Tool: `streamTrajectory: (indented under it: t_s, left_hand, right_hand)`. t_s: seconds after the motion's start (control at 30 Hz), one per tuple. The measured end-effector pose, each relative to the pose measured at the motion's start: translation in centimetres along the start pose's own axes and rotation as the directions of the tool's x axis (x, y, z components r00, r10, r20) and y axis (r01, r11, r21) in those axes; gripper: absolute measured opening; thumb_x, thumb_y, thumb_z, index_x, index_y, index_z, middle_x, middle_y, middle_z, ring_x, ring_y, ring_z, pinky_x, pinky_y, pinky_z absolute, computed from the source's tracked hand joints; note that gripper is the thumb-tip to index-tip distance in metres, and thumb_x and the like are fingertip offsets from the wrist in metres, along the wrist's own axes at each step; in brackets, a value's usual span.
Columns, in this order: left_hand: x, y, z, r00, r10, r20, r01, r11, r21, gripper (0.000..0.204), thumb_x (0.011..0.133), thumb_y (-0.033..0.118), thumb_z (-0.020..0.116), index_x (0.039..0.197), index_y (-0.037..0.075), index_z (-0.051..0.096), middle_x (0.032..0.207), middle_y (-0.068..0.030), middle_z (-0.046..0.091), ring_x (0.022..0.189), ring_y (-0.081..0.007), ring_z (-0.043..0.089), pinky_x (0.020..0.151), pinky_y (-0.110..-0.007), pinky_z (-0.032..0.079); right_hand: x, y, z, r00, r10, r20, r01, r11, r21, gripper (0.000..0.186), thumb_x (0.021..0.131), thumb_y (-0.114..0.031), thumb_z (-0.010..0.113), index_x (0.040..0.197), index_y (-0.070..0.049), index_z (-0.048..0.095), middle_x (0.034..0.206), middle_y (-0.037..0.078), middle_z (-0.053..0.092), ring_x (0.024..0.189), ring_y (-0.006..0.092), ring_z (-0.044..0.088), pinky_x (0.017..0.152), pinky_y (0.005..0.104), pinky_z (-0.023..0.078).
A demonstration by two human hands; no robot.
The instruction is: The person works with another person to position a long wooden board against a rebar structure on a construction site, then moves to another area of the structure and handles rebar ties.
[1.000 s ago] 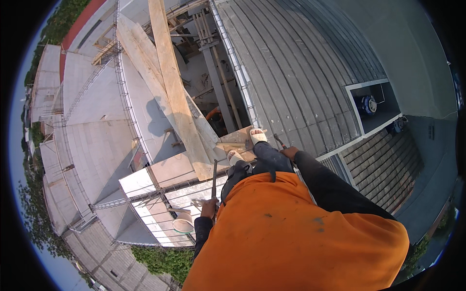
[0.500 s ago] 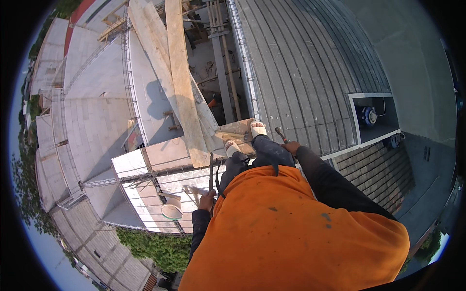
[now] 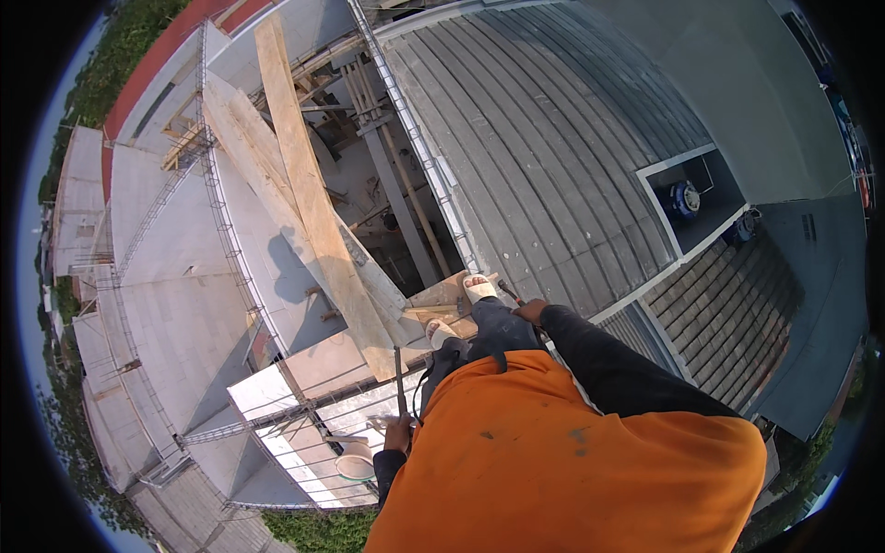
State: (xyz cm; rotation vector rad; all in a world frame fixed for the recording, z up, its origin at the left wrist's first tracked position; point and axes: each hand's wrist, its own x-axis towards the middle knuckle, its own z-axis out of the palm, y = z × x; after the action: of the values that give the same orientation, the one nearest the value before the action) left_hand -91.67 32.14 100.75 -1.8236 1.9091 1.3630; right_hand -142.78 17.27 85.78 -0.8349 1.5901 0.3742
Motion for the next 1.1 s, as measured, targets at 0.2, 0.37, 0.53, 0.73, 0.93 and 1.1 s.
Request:
streamTrajectory:
  t_s: [0.2, 0.37, 0.53, 0.73, 0.93, 1.1]
  left_hand:
    - [0.3, -1.4, -0.6, 0.997, 0.066, 0.025, -0.068, 0.996, 0.054, 0.035, 0.085, 0.035, 0.068, 0.103, 0.006, 0.066, 0.091, -0.0239, 0.067, 0.09, -0.0429, 0.066, 0.078, -0.051, 0.052]
    - [1.0, -3.3, -0.9, 0.999, 0.019, 0.044, -0.024, 0.993, 0.116, 0.041, 0.086, 0.042, 0.067, 0.106, 0.007, 0.065, 0.088, -0.022, 0.068, 0.086, -0.0429, 0.067, 0.075, -0.051, 0.052]
    - [0.7, -3.5, -1.8, 0.998, -0.009, 0.067, 0.005, 0.998, 0.06, 0.04, 0.087, 0.044, 0.067, 0.105, 0.008, 0.065, 0.086, -0.0209, 0.067, 0.086, -0.0428, 0.067, 0.075, -0.05, 0.051]
    - [0.8, 1.5, -5.2, 0.981, -0.174, 0.082, 0.189, 0.946, -0.262, 0.034, 0.096, 0.037, 0.058, 0.094, 0.004, 0.066, 0.071, -0.0094, 0.061, 0.058, -0.0237, 0.061, 0.054, -0.036, 0.049]
    - [1.5, 2.2, -4.8, 0.984, -0.166, 0.06, 0.177, 0.907, -0.383, 0.032, 0.091, 0.037, 0.062, 0.098, 0.006, 0.064, 0.076, -0.0139, 0.062, 0.068, -0.0308, 0.061, 0.06, -0.041, 0.048]
    - [1.0, 1.4, -2.5, 0.993, -0.117, -0.027, 0.093, 0.892, -0.443, 0.041, 0.097, 0.044, 0.061, 0.095, 0.003, 0.066, 0.066, -0.0043, 0.06, 0.049, -0.0152, 0.057, 0.046, -0.031, 0.045]
  right_hand:
    - [-2.7, -1.8, -0.7, 0.995, 0.084, -0.061, -0.075, 0.987, 0.14, 0.081, 0.077, -0.066, 0.068, 0.11, 0.007, 0.072, 0.112, 0.027, 0.071, 0.101, 0.0365, 0.071, 0.089, 0.044, 0.054]
    - [-5.4, -3.9, -2.2, 0.996, 0.091, -0.008, -0.088, 0.981, 0.172, 0.076, 0.082, -0.062, 0.067, 0.115, 0.006, 0.07, 0.111, 0.027, 0.071, 0.095, 0.0376, 0.072, 0.085, 0.0441, 0.056]
    - [-6.1, -4.9, -2.6, 0.998, 0.057, -0.026, -0.053, 0.99, 0.132, 0.074, 0.083, -0.062, 0.065, 0.115, 0.004, 0.07, 0.116, 0.026, 0.069, 0.105, 0.0379, 0.068, 0.09, 0.0454, 0.053]
    - [-1.5, -2.5, 0.0, 1.0, 0.027, 0.015, -0.028, 1.0, 0.008, 0.067, 0.091, -0.064, 0.055, 0.122, -0.006, 0.07, 0.111, 0.025, 0.071, 0.104, 0.0385, 0.07, 0.091, 0.0463, 0.054]
    - [5.6, 2.2, 2.2, 0.986, -0.16, 0.043, 0.165, 0.972, -0.167, 0.051, 0.097, -0.056, 0.049, 0.125, -0.016, 0.065, 0.107, 0.022, 0.07, 0.096, 0.0381, 0.07, 0.085, 0.0461, 0.054]
    - [5.6, 2.4, 1.9, 0.966, -0.258, -0.036, 0.252, 0.962, -0.108, 0.073, 0.086, -0.061, 0.065, 0.105, 0.009, 0.071, 0.089, 0.026, 0.072, 0.075, 0.0351, 0.074, 0.067, 0.0438, 0.058]
